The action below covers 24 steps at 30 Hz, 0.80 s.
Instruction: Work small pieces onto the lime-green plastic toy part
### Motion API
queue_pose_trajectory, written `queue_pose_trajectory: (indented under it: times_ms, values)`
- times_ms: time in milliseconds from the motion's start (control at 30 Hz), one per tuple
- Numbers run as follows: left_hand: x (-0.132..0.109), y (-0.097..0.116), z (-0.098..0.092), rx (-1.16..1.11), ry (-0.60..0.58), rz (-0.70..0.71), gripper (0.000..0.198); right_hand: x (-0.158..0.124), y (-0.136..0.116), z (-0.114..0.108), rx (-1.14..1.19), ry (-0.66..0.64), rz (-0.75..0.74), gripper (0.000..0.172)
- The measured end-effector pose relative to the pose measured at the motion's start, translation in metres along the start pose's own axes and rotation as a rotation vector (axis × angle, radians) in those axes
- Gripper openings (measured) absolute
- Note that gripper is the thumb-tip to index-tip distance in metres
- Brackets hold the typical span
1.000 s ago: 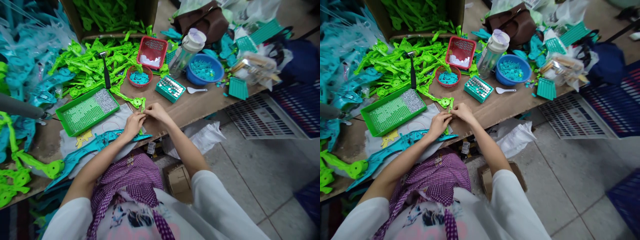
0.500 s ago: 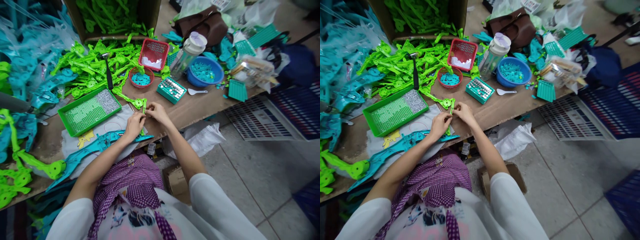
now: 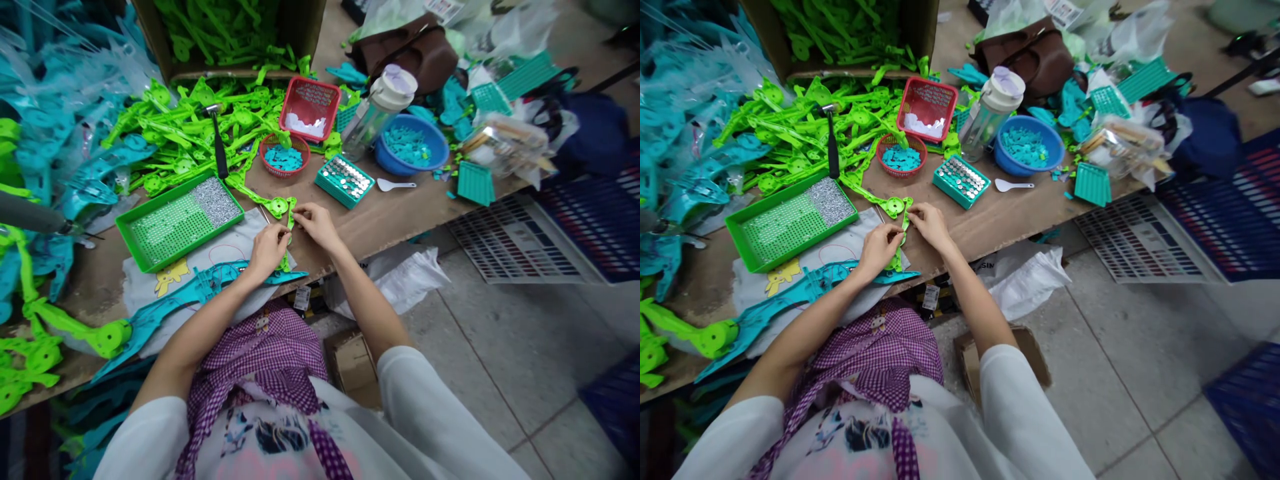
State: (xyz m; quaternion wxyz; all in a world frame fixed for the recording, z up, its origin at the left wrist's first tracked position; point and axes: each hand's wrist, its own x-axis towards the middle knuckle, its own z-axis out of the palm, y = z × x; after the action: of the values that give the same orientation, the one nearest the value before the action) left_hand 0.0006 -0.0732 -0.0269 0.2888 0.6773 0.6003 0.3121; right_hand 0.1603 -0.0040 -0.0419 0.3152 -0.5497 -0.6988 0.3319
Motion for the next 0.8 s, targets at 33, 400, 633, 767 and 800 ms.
queue_pose_trajectory:
  times_ms: [33,400,633,767,800]
  values:
    - [0.0,0.0,0.0,-0.044,0.008,-0.017,0.011,0.002,0.001,0.0,0.009,-0.018,-0.005,0.017]
    - [0.016,-0.013,-0.001,-0.441,0.031,-0.411,0.026,0.021,-0.002,-0.01,-0.026,-0.267,-0.013,0.016]
    - [0.011,-0.01,-0.02,-0.074,-0.218,-0.274,0.04,0.016,0.0,-0.027,-0.21,-0.374,-0.088,0.019]
    - [0.009,-0.003,-0.023,0.08,-0.219,-0.114,0.035,0.01,0.005,-0.027,-0.213,-0.328,-0.129,0.019]
    - [0.01,-0.001,-0.024,0.111,-0.225,-0.079,0.033,0.009,0.006,-0.026,-0.216,-0.306,-0.129,0.02]
